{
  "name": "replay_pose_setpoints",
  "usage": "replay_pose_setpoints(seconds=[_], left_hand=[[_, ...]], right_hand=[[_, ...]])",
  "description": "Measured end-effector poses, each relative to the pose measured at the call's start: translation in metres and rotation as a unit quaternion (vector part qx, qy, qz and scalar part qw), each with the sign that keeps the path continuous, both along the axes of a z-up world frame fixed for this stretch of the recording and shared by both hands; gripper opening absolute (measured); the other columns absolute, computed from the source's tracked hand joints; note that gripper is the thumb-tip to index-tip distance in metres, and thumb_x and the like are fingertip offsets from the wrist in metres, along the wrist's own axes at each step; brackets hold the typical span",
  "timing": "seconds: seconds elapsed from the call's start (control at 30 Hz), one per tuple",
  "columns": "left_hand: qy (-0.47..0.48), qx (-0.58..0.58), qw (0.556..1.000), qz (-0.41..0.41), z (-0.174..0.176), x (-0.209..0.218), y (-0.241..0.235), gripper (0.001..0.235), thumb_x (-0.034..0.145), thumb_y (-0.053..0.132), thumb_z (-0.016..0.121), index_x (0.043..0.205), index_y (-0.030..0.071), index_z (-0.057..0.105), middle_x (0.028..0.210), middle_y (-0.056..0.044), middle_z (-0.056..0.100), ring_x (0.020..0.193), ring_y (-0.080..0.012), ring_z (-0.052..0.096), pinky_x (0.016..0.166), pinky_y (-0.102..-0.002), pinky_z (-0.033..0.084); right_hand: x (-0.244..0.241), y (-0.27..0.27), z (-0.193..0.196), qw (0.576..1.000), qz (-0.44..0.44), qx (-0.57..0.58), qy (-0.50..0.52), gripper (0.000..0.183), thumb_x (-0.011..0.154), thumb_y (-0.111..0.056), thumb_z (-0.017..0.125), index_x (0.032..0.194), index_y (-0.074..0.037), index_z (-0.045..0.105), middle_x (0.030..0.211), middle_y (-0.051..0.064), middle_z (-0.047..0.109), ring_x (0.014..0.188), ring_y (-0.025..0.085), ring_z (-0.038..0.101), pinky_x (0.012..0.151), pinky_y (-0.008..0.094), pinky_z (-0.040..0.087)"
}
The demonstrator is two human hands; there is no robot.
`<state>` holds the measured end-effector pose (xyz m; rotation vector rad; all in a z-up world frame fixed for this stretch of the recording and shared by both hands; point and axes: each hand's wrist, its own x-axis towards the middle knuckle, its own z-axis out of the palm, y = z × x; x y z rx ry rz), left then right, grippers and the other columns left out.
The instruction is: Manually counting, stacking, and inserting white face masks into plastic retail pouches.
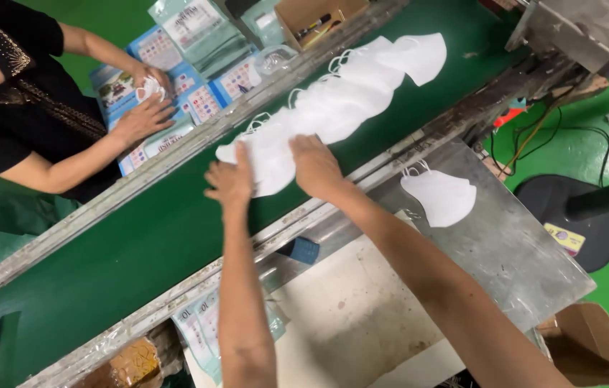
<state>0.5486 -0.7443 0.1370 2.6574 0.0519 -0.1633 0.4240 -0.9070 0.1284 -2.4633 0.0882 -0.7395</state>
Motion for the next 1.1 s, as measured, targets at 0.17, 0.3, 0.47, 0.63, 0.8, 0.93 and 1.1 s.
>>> replay_pose_setpoints(seconds=[0.17,0.3,0.47,0.63,0.8,0.93,1.1], left_hand=[[-0.11,-0.396,0.907,-0.092,0.008,-0.05,0.002,0.076,0.087,0.025,0.074,0.148,-0.004,0.039,0.139,-0.021,0.061,0.129,-0.0308,0.06,0.111,-0.04,0.047],[-0.132,-0.467,0.858,-0.167,0.044,-0.138,0.043,0.064,0.09,0.006,0.073,0.146,-0.002,0.043,0.137,-0.018,0.061,0.125,-0.0271,0.061,0.106,-0.035,0.05],[-0.143,-0.302,0.874,-0.352,0.073,-0.276,0.092,0.074,0.073,0.021,0.087,0.138,0.008,0.054,0.133,-0.016,0.054,0.133,-0.0354,0.053,0.115,-0.046,0.034],[-0.092,-0.189,0.919,-0.335,-0.027,-0.312,0.091,0.113,0.051,0.037,0.098,0.145,0.004,0.043,0.149,-0.025,0.044,0.136,-0.0431,0.037,0.113,-0.054,0.024],[-0.055,-0.189,0.918,-0.343,-0.08,-0.347,0.109,0.117,0.057,0.032,0.104,0.15,0.006,0.038,0.153,-0.021,0.045,0.142,-0.0425,0.04,0.118,-0.054,0.028],[-0.046,-0.277,0.916,-0.285,-0.085,-0.343,0.114,0.115,0.054,0.027,0.101,0.145,0.004,0.037,0.152,-0.026,0.041,0.14,-0.0436,0.039,0.116,-0.05,0.037],[0.055,-0.428,0.883,-0.182,-0.13,-0.354,0.119,0.111,0.058,0.025,0.101,0.144,0.005,0.034,0.145,-0.022,0.047,0.133,-0.0377,0.052,0.112,-0.046,0.048]], right_hand=[[-0.013,0.024,0.014,0.985,0.044,0.101,0.134,0.042,0.096,-0.008,0.052,0.138,-0.006,0.059,0.128,0.021,0.066,0.122,0.038,0.06,0.104,0.047,0.046],[-0.082,0.017,0.081,0.996,0.012,0.06,0.065,0.061,0.092,-0.015,0.067,0.148,-0.004,0.045,0.13,0.023,0.061,0.122,0.043,0.056,0.108,0.049,0.037],[-0.2,-0.009,0.074,0.921,0.275,0.202,0.19,0.09,0.075,-0.009,0.062,0.161,-0.013,0.033,0.16,0.017,0.043,0.133,0.029,0.06,0.115,0.039,0.045],[-0.252,0.019,-0.047,0.875,0.231,0.336,0.26,0.1,0.078,-0.024,0.083,0.159,-0.012,0.024,0.14,0.016,0.061,0.125,0.026,0.063,0.105,0.039,0.051],[-0.273,0.042,-0.065,0.849,0.162,0.392,0.314,0.112,0.074,-0.017,0.082,0.162,-0.014,0.014,0.135,0.016,0.062,0.121,0.026,0.064,0.103,0.039,0.052],[-0.266,0.059,-0.08,0.873,0.18,0.336,0.304,0.108,0.076,-0.023,0.084,0.162,-0.015,0.019,0.139,0.02,0.058,0.127,0.031,0.059,0.112,0.042,0.046],[-0.258,0.055,-0.035,0.871,0.227,0.309,0.306,0.118,0.061,-0.021,0.095,0.153,-0.011,0.022,0.15,0.02,0.039,0.136,0.033,0.044,0.114,0.043,0.037]])
